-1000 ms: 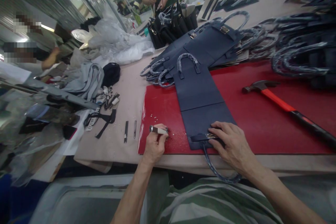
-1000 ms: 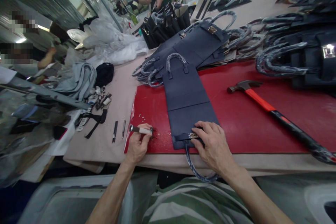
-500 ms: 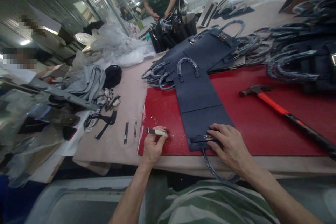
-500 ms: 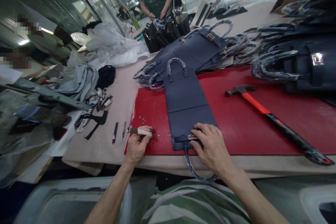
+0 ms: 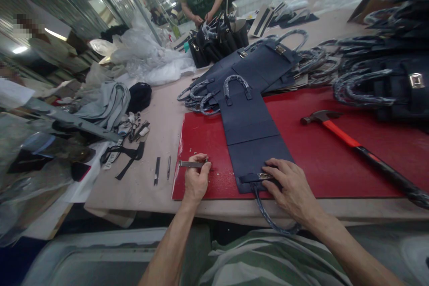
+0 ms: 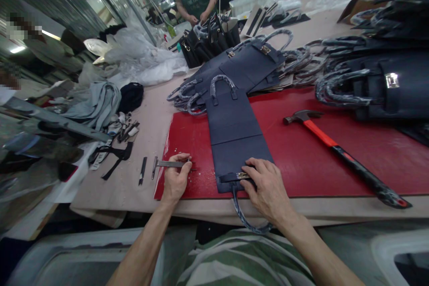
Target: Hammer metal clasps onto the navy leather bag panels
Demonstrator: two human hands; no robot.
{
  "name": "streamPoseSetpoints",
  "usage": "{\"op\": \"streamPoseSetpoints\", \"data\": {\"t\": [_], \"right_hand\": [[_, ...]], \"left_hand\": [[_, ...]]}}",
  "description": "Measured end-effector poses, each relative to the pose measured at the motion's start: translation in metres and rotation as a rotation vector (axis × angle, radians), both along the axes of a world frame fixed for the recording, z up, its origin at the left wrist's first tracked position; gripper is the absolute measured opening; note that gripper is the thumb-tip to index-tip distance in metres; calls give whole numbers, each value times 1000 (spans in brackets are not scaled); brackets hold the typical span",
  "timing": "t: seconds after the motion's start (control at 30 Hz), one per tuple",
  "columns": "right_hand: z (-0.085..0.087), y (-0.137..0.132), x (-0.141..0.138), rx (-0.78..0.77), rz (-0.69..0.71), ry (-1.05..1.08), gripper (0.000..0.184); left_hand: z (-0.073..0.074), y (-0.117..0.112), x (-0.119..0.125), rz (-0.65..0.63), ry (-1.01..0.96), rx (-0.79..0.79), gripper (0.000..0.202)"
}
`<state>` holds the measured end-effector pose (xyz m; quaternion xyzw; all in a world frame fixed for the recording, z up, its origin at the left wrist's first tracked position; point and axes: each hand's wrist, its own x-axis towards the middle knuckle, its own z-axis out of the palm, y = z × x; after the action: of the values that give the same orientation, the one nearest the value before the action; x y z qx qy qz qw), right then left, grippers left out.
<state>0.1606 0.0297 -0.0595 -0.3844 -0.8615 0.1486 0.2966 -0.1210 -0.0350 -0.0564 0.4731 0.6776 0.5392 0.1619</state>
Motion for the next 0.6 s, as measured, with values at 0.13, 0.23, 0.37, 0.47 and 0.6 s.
{"op": "streamPoseSetpoints", "data": {"t": [0.13,0.23,0.37,0.47,0.6], "right_hand": [[6,-14,10,-7,-158,18,25],[8,-35,21,-29,-304,36,30],[5,-67,29,-263,-475,145,43],[4,-81,28,-584,-565,347,45],[10,-85,31,-1017,-605,788,53]], "left_hand": [[-1,-7,-8,-160,134,-8,19],[-1,-9,-16,-213,198,-19,17],[3,-9,-10,-161,108,-58,17],[10,-7,10,-143,-36,-65,20],[15,-5,40,-252,-138,-69,20]]}}
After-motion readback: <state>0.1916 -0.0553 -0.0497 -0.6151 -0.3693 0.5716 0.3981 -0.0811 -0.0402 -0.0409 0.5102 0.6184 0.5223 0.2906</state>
